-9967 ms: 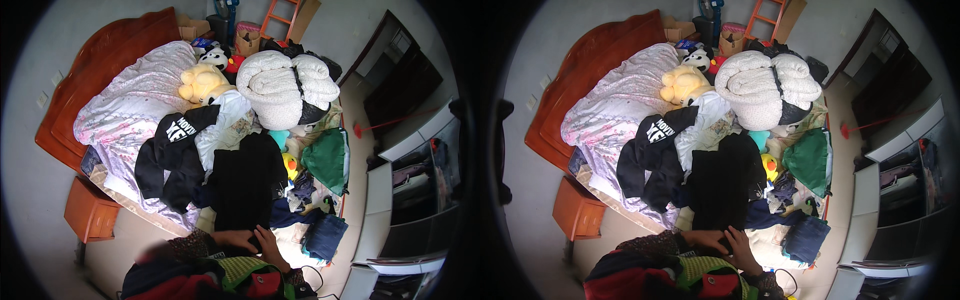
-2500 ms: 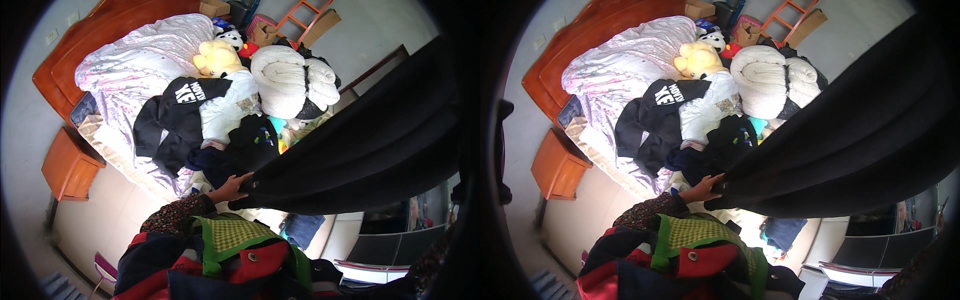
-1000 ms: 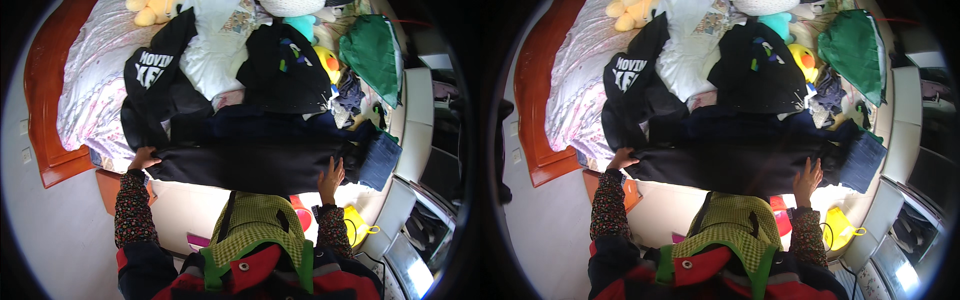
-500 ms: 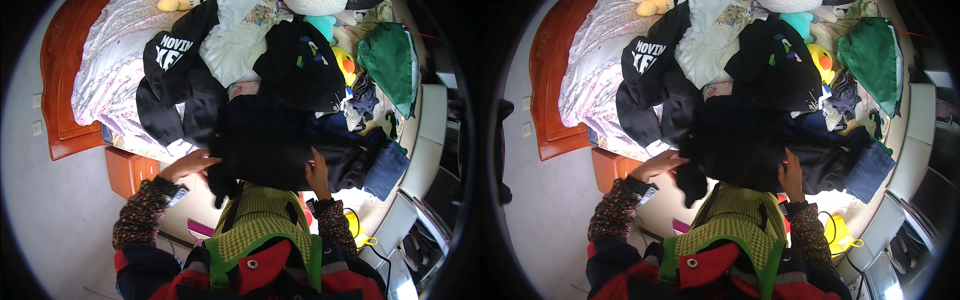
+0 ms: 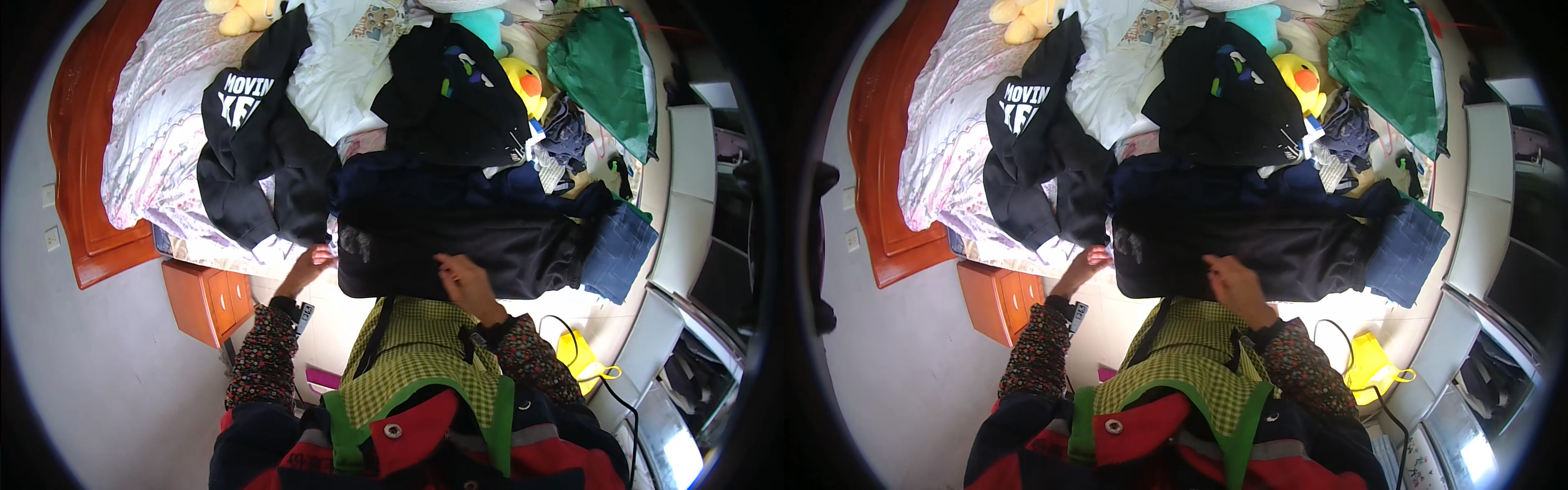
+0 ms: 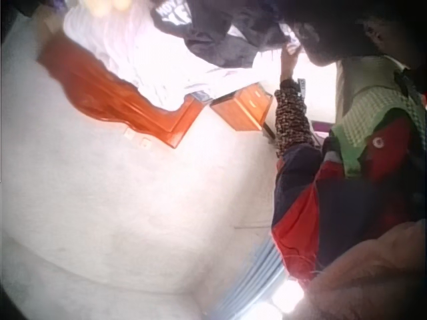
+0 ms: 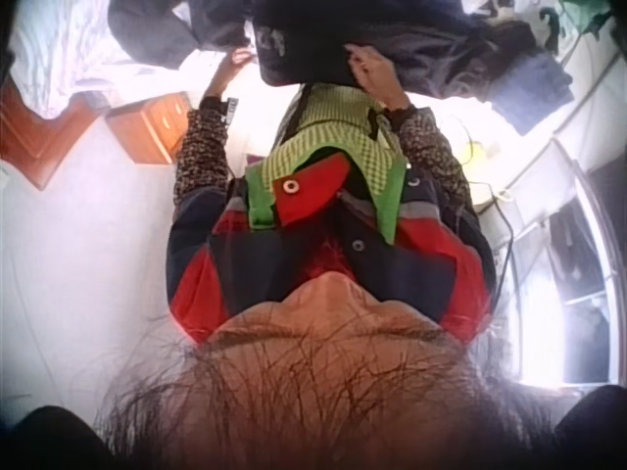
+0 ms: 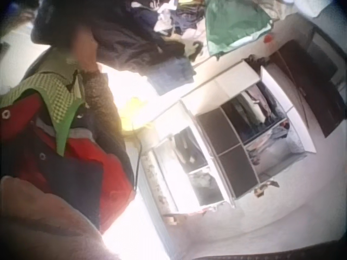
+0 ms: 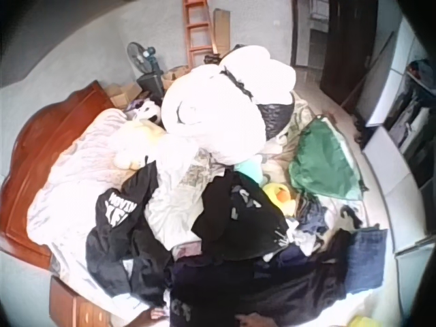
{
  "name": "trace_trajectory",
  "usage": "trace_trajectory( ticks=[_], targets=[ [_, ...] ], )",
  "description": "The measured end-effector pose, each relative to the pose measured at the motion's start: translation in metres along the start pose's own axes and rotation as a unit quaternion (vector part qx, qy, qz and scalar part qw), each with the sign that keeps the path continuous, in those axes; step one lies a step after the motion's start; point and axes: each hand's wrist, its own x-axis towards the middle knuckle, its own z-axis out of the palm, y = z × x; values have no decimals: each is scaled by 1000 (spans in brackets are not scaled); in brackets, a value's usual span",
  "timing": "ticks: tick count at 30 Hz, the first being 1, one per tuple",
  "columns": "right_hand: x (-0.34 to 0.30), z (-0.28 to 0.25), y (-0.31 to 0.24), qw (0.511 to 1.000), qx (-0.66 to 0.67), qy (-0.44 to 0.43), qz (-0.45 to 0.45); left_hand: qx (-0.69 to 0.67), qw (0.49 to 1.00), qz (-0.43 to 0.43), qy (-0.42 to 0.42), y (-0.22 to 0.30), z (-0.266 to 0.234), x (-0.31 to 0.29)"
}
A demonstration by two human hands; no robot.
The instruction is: The person folds several pieces of clothing on a bed, including a camouflage-patterned garment, a green bag, a teal shirt, dark pants, and a black hoodie. Each item is picked up, unfolded, folded neatly, and placed on the bed.
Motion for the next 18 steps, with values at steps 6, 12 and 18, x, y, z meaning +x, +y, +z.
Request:
trace_trajectory(
  ticks=[6,12,18],
  targets=[
    [44,78,32,990,7,-127,62,-76,993,90,-23,-1,45,13],
    [54,101,69,986,-17,-99,136,-156,988,14,-5,34,64,7],
    [44,60,36,942,233,-88,224,-153,982,48,-102,92,94,-35]
  ],
)
